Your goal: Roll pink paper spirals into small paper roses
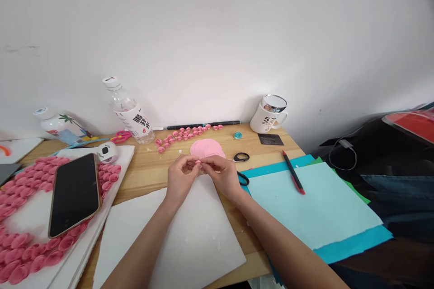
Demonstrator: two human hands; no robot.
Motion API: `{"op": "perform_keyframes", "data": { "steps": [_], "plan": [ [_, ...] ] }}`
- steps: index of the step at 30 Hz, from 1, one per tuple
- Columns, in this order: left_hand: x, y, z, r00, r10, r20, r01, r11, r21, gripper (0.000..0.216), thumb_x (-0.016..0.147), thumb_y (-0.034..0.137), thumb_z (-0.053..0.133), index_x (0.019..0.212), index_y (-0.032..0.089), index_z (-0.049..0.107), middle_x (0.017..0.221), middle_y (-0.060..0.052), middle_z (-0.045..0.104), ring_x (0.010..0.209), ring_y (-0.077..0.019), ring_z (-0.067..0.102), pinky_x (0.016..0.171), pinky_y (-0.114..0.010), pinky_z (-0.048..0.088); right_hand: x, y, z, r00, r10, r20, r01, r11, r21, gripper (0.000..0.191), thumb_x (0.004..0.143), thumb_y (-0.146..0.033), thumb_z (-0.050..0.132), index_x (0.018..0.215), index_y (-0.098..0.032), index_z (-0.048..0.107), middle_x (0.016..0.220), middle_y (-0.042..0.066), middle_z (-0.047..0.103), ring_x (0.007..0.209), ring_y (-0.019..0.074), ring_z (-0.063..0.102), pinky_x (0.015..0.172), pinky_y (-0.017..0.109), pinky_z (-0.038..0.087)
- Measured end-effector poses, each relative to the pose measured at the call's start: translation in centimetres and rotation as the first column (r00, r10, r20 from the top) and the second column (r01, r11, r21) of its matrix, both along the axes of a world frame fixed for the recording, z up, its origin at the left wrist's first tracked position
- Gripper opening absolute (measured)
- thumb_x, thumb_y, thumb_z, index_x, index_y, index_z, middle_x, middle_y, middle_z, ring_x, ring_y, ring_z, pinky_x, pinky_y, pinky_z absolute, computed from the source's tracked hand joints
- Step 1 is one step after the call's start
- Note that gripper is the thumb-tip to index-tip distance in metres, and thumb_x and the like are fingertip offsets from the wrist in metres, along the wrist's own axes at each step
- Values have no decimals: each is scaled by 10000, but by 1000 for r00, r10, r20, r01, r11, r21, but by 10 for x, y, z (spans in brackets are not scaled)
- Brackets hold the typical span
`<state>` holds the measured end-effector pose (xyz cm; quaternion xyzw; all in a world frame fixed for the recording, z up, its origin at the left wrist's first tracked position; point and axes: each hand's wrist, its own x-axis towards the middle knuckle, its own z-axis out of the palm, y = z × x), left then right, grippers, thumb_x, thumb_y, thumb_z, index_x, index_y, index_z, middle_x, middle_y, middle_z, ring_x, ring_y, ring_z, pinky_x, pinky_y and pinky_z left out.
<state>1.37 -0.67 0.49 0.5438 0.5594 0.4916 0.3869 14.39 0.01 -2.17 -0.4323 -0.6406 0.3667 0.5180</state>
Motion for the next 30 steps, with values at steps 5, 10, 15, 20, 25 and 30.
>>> {"op": "perform_keyframes", "data": {
  "steps": [5, 10, 15, 20, 25, 30],
  "plan": [
    [-1, 1, 1, 999, -15, 52, 16, 1000, -15, 130, 659, 243, 632, 752, 154, 654, 776, -43, 646, 696, -149, 592, 667, -269, 495, -1, 1, -1, 998, 27, -55, -32, 996, -87, 176, 765, -265, 569, 883, -193, 679, 819, 48, 682, 688, 155, 626, 635, 284, 533],
    [-2, 2, -2, 998, -21, 53, 22, 1000, -7, 144, 664, 245, 630, 778, 175, 684, 812, -53, 666, 739, -170, 598, 699, -289, 494, -1, 1, -3, 991, 58, -121, -77, 985, -157, 195, 774, -290, 560, 892, -175, 664, 829, 57, 678, 700, 161, 636, 666, 304, 543],
    [-3, 2, -3, 996, -21, 81, 17, 999, 47, 131, 652, 224, 645, 763, 195, 709, 806, -40, 669, 741, -168, 598, 684, -275, 491, -1, 1, -3, 989, 67, -132, -90, 981, -172, 195, 768, -303, 562, 883, -175, 655, 830, 57, 672, 698, 159, 632, 660, 304, 546],
    [-3, 2, -3, 998, -12, 56, 9, 999, 42, 131, 650, 203, 647, 764, 190, 712, 783, -37, 671, 702, -159, 598, 660, -265, 485, -2, 2, -3, 992, 71, -103, -88, 981, -173, 187, 751, -288, 580, 888, -178, 644, 868, 56, 665, 734, 155, 628, 681, 295, 538],
    [-3, 2, -5, 999, -9, 45, 6, 998, 68, 95, 653, 203, 643, 725, 198, 705, 783, -37, 672, 716, -171, 595, 664, -278, 489, -1, 2, -1, 992, 88, -85, -101, 980, -171, 177, 757, -276, 576, 892, -178, 635, 883, 59, 655, 740, 152, 621, 692, 299, 536],
    [-3, 3, -6, 1000, -19, 10, 18, 994, 104, 116, 662, 201, 632, 750, 204, 708, 798, -37, 671, 732, -168, 599, 691, -278, 482, 0, 1, 1, 989, 96, -114, -115, 977, -181, 190, 742, -295, 600, 886, -176, 636, 869, 58, 656, 732, 155, 624, 701, 307, 538]
  ]
}}
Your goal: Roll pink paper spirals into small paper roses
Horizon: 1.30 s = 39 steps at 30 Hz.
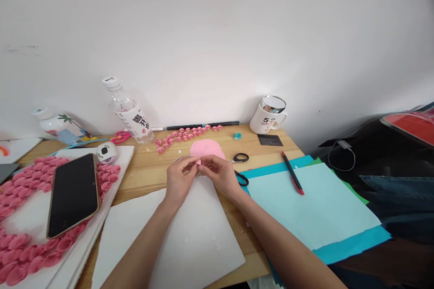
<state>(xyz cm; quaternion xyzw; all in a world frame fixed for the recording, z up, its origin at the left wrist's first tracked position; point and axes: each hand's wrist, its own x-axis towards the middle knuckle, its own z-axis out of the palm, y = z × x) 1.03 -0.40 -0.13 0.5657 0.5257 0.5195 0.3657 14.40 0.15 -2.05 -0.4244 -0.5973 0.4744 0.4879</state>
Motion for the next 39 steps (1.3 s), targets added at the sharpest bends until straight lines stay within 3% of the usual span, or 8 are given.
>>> {"op": "perform_keyframes", "data": {
  "steps": [9, 20, 30, 39],
  "plan": [
    [2, -2, 4, 1000, 12, -5, -12, 1000, -22, 114, 662, 175, 621, 755, 184, 688, 783, -33, 657, 692, -149, 595, 675, -264, 477, -2, 2, 1, 986, 3, -164, -23, 993, -119, 280, 734, -393, 602, 881, -160, 646, 837, 62, 670, 662, 145, 626, 661, 313, 553],
    [2, -3, 7, 997, 5, -80, -2, 999, 43, 87, 681, 170, 589, 700, 182, 672, 772, -33, 658, 722, -153, 601, 675, -256, 474, -2, 2, 3, 980, -18, -196, -13, 987, -158, 256, 696, -373, 640, 833, -158, 655, 792, 47, 659, 631, 138, 620, 652, 309, 548],
    [1, -2, 3, 990, -11, -144, 16, 999, 39, 116, 698, 179, 568, 765, 176, 662, 808, -32, 656, 729, -143, 602, 666, -257, 492, -1, 4, 3, 957, -26, -287, -45, 970, -239, 250, 658, -340, 683, 817, -147, 660, 723, 34, 667, 631, 149, 628, 672, 338, 536],
    [1, -2, 7, 992, -20, -123, 24, 999, 37, 100, 695, 155, 553, 707, 171, 652, 780, -27, 653, 722, -136, 605, 673, -250, 491, -1, 5, 3, 960, -2, -279, -66, 969, -236, 230, 672, -337, 669, 803, -149, 673, 749, 37, 663, 652, 148, 622, 693, 335, 527]
  ]
}}
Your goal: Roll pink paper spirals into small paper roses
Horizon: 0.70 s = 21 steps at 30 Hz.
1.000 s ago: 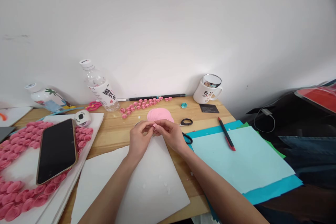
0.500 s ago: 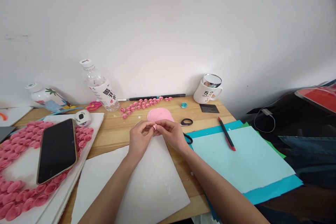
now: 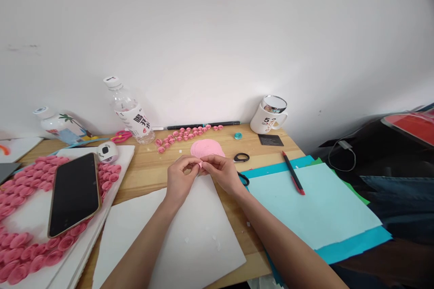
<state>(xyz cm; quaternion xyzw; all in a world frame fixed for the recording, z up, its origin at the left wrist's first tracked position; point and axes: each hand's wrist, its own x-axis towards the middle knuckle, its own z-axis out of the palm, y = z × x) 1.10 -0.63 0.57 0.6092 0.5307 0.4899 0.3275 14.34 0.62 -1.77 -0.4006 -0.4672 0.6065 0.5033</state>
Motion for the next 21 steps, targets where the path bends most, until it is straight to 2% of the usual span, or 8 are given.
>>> {"op": "perform_keyframes", "data": {
  "steps": [6, 10, 21],
  "plan": [
    [0, 0, -2, 1000, 3, 0, -3, 1000, -12, 98, 687, 174, 558, 715, 169, 652, 792, -32, 654, 719, -140, 602, 662, -252, 488, 1, 0, 1, 1000, -1, 1, 1, 1000, -5, 240, 645, -322, 693, 805, -147, 658, 721, 29, 657, 614, 131, 601, 678, 325, 513],
    [0, 1, -2, 1000, 10, -28, -12, 998, -65, 126, 691, 203, 567, 767, 164, 659, 799, -42, 669, 706, -145, 608, 660, -259, 489, 1, -1, 3, 1000, -6, -23, 6, 1000, -17, 217, 632, -315, 705, 753, -149, 635, 691, 21, 649, 604, 128, 598, 666, 317, 509],
    [-1, 0, 0, 999, 21, 33, -16, 987, -157, 129, 675, 241, 590, 753, 158, 651, 776, -44, 671, 710, -161, 618, 660, -269, 494, 4, 0, 4, 1000, 24, 13, -24, 1000, 17, 180, 658, -299, 685, 763, -161, 640, 677, 10, 635, 611, 120, 583, 643, 296, 497]
  ]
}}
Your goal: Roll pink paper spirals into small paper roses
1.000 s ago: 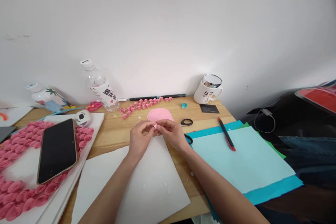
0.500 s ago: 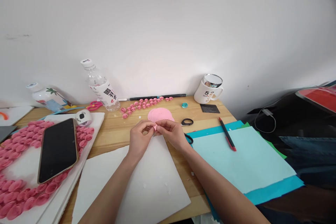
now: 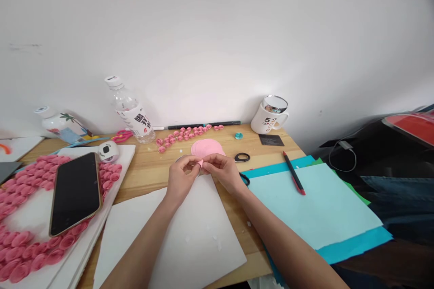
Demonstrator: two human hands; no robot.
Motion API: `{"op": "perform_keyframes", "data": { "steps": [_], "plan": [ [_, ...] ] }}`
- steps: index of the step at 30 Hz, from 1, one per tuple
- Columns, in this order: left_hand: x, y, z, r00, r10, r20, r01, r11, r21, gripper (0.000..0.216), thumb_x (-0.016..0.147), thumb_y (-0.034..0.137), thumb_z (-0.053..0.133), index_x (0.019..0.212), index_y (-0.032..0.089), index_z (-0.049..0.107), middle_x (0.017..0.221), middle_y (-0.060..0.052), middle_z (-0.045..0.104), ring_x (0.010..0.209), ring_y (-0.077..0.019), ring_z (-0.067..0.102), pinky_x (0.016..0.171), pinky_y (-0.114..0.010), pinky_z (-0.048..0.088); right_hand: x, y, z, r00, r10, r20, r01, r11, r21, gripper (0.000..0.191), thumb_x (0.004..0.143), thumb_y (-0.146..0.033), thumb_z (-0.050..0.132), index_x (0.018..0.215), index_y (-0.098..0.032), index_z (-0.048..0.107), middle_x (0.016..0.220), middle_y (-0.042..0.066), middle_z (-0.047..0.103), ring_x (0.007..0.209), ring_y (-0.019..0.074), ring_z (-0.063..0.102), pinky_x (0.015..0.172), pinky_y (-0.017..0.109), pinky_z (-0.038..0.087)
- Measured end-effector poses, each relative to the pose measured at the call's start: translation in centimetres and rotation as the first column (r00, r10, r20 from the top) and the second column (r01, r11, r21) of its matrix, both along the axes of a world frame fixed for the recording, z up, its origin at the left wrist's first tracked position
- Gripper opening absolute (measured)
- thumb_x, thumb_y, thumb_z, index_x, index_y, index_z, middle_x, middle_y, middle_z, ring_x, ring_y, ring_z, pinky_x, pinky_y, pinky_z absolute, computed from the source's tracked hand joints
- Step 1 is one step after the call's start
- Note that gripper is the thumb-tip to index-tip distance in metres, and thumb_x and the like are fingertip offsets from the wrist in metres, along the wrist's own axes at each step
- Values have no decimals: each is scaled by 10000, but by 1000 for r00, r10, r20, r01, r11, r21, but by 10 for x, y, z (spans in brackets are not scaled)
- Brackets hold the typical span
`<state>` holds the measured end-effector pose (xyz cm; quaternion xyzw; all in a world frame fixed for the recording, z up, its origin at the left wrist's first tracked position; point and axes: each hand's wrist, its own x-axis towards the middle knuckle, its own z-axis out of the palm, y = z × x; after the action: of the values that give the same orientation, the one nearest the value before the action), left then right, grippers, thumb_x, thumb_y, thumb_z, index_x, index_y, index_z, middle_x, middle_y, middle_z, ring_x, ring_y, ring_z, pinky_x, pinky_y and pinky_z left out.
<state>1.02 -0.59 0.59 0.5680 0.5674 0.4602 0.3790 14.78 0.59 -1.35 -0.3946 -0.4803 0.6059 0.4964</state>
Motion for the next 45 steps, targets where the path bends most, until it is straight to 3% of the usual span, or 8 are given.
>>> {"op": "perform_keyframes", "data": {
  "steps": [9, 13, 21, 26, 32, 38, 42, 45],
  "plan": [
    [-1, 1, -3, 993, 27, 114, -21, 999, -46, 152, 648, 249, 615, 754, 147, 656, 787, -50, 672, 674, -153, 616, 615, -256, 505, 0, 0, -3, 999, 35, -22, -34, 999, 19, 226, 641, -295, 704, 819, -168, 647, 743, 19, 645, 648, 130, 602, 679, 315, 509],
    [0, 2, -5, 994, 10, 110, -4, 998, -61, 131, 623, 222, 617, 723, 145, 654, 748, -41, 662, 672, -148, 609, 605, -249, 508, 0, 0, -6, 1000, 18, 18, -18, 1000, 21, 298, 603, -289, 730, 863, -175, 642, 781, 27, 660, 708, 152, 626, 734, 333, 509],
    [2, 1, 1, 994, -40, 102, 45, 998, -46, 135, 640, 243, 622, 734, 153, 657, 751, -35, 670, 665, -147, 617, 601, -251, 520, -2, 0, -3, 997, -39, 68, 37, 999, 32, 254, 653, -340, 680, 839, -169, 654, 800, 49, 678, 736, 176, 640, 729, 342, 520],
    [0, 1, 3, 994, -53, 96, 61, 995, -74, 205, 732, 331, 560, 729, 144, 645, 647, -17, 632, 561, -113, 571, 546, -219, 483, 0, 2, -3, 998, -50, -46, 46, 996, -74, 247, 644, -348, 690, 810, -166, 674, 805, 51, 685, 721, 170, 640, 755, 347, 506],
    [-3, 1, 3, 996, 14, 92, -8, 998, -64, 344, 787, 432, 487, 662, 133, 603, 610, -17, 598, 514, -97, 524, 518, -204, 448, 6, 7, -4, 979, -111, -172, 82, 983, -164, 249, 624, -343, 716, 795, -164, 688, 813, 44, 686, 733, 132, 624, 796, 306, 477],
    [-8, 4, -3, 1000, 13, 22, -13, 1000, -22, 320, 794, 411, 465, 667, 147, 594, 612, -16, 605, 525, -117, 542, 514, -214, 436, 6, 7, -8, 991, -119, -56, 111, 986, -121, 311, 556, -287, 758, 830, -167, 674, 844, 42, 686, 771, 154, 619, 747, 288, 471],
    [-14, 7, -11, 995, 43, -94, -37, 997, 67, 211, 774, 285, 485, 849, 152, 631, 737, -46, 666, 655, -162, 614, 633, -262, 469, 8, 11, -10, 977, -204, 67, 208, 977, -54, 296, 581, -321, 731, 812, -151, 659, 768, 50, 686, 698, 166, 622, 660, 290, 478],
    [-18, 9, -17, 987, 42, -152, -24, 993, 119, 210, 769, 231, 472, 875, 161, 639, 782, -63, 679, 733, -184, 627, 684, -289, 473, 17, 28, -2, 933, -299, 202, 303, 953, 13, 321, 605, -361, 699, 833, -141, 650, 728, 66, 688, 684, 193, 636, 633, 305, 482]
  ]
}}
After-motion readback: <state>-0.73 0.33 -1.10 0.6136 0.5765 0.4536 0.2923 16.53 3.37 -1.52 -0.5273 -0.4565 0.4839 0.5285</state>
